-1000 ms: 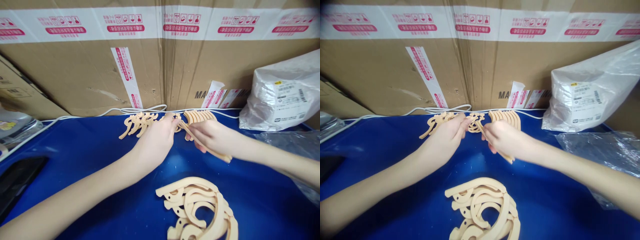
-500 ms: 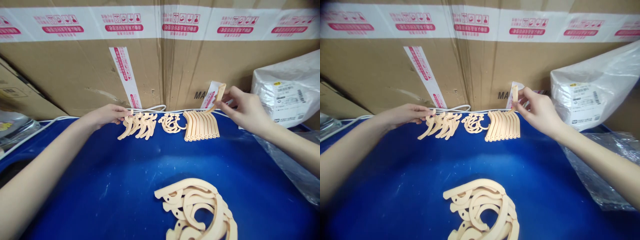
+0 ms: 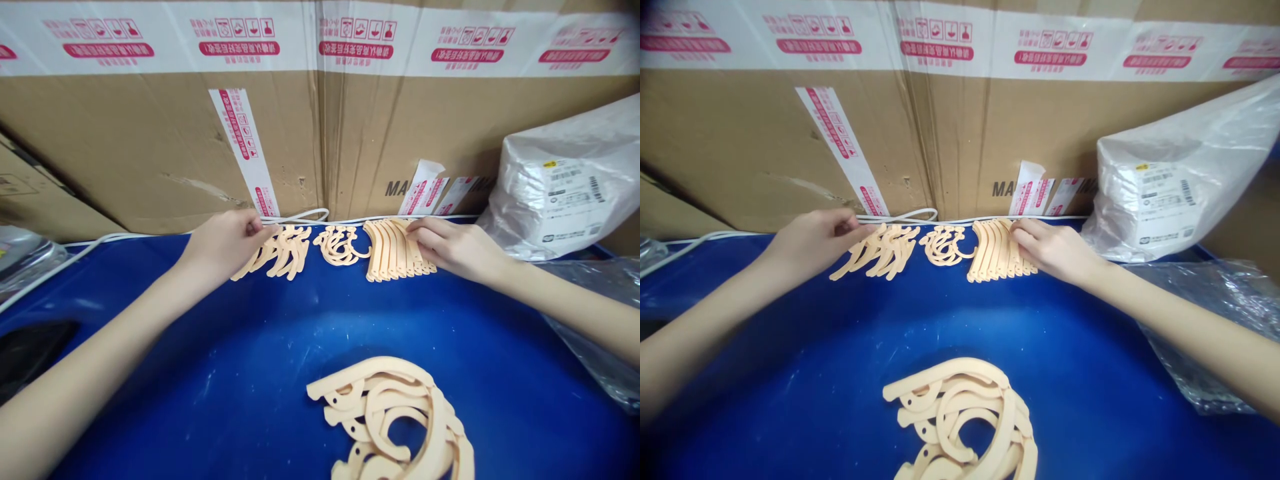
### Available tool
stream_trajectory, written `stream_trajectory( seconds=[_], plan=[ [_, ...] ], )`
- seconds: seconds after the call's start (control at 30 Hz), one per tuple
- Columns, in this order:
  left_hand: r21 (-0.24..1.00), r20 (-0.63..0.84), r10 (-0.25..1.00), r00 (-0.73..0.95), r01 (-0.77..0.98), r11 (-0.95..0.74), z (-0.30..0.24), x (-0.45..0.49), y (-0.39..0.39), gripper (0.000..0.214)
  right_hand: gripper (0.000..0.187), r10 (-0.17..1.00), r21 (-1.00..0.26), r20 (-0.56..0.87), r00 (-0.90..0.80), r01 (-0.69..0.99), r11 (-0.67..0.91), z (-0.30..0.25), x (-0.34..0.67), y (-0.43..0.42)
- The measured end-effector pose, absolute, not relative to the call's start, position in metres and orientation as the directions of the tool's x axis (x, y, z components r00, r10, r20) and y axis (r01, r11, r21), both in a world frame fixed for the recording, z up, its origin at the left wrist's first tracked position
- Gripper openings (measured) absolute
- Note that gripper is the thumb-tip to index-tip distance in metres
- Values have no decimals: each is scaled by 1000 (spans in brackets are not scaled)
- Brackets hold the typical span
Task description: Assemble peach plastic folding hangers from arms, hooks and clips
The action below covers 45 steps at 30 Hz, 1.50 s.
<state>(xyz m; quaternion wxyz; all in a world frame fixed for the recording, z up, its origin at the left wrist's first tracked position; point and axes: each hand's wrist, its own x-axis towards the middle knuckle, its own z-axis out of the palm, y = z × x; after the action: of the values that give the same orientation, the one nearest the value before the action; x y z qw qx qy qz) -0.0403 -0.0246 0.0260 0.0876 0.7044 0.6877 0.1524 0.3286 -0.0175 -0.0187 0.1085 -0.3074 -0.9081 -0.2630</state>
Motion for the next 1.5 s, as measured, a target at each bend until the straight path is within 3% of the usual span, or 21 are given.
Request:
stream_trajectory(
  seconds=[0.1, 0.23, 0.4, 0.53, 0.63, 0.7, 0.83, 0.9, 1.0, 1.1, 1.23, 1.33, 1.4, 1.5],
  plan=[
    [422, -6, 958, 286, 869, -257, 31, -22, -47, 38, 22, 549, 366, 320, -772, 636, 680, -19, 330, -19],
    [529, -329, 768, 550, 781, -333, 30, -6, -80, 35, 25, 606, 305, 267, -749, 663, 684, -22, 330, -21],
    [527, -414, 690, 594, 775, -350, 20, 10, -106, 41, 28, 600, 228, 265, -755, 654, 721, -27, 336, -17],
    [554, -425, 682, 596, 767, -325, 15, 17, -113, 20, 26, 617, 132, 315, -721, 677, 724, -19, 328, -27],
    [620, -449, 661, 601, 742, -254, 17, 18, -111, 13, 22, 631, -60, 312, -711, 648, 759, -5, 303, -54],
    [679, -451, 647, 615, 707, -198, 20, 20, -107, 14, 23, 679, -270, 231, -697, 624, 733, 2, 283, -76],
    [837, -373, 722, 583, 547, -8, 21, 28, -95, 15, 27, 721, -627, -1, -693, 562, 540, 11, 255, -103],
    [897, -359, 765, 535, 425, 123, 21, 32, -92, 16, 29, 768, -711, -36, -639, 557, 429, 16, 251, -104],
    [942, -323, 834, 446, 236, 238, 21, 36, -90, 18, 30, 827, -669, 44, -560, 598, 441, 26, 251, -97],
    [966, -252, 899, 359, 151, 210, 22, 39, -91, 22, 32, 799, -443, 241, -551, 670, 596, 34, 252, -91],
    [965, -76, 937, 341, 261, -17, 28, 43, -93, 31, 31, 724, -28, 399, -562, 782, 622, 32, 251, -88],
    [851, 112, 935, 337, 454, -265, 31, 45, -95, 30, 29, 719, 143, 314, -620, 780, 610, 26, 248, -87],
    [720, 194, 920, 340, 587, -369, 31, 47, -96, 29, 24, 736, 62, 223, -639, 763, 644, 23, 247, -85],
    [567, 211, 909, 358, 713, -413, 31, 49, -96, 29, 16, 752, -297, 123, -648, 699, 651, 23, 248, -81]
  ],
)
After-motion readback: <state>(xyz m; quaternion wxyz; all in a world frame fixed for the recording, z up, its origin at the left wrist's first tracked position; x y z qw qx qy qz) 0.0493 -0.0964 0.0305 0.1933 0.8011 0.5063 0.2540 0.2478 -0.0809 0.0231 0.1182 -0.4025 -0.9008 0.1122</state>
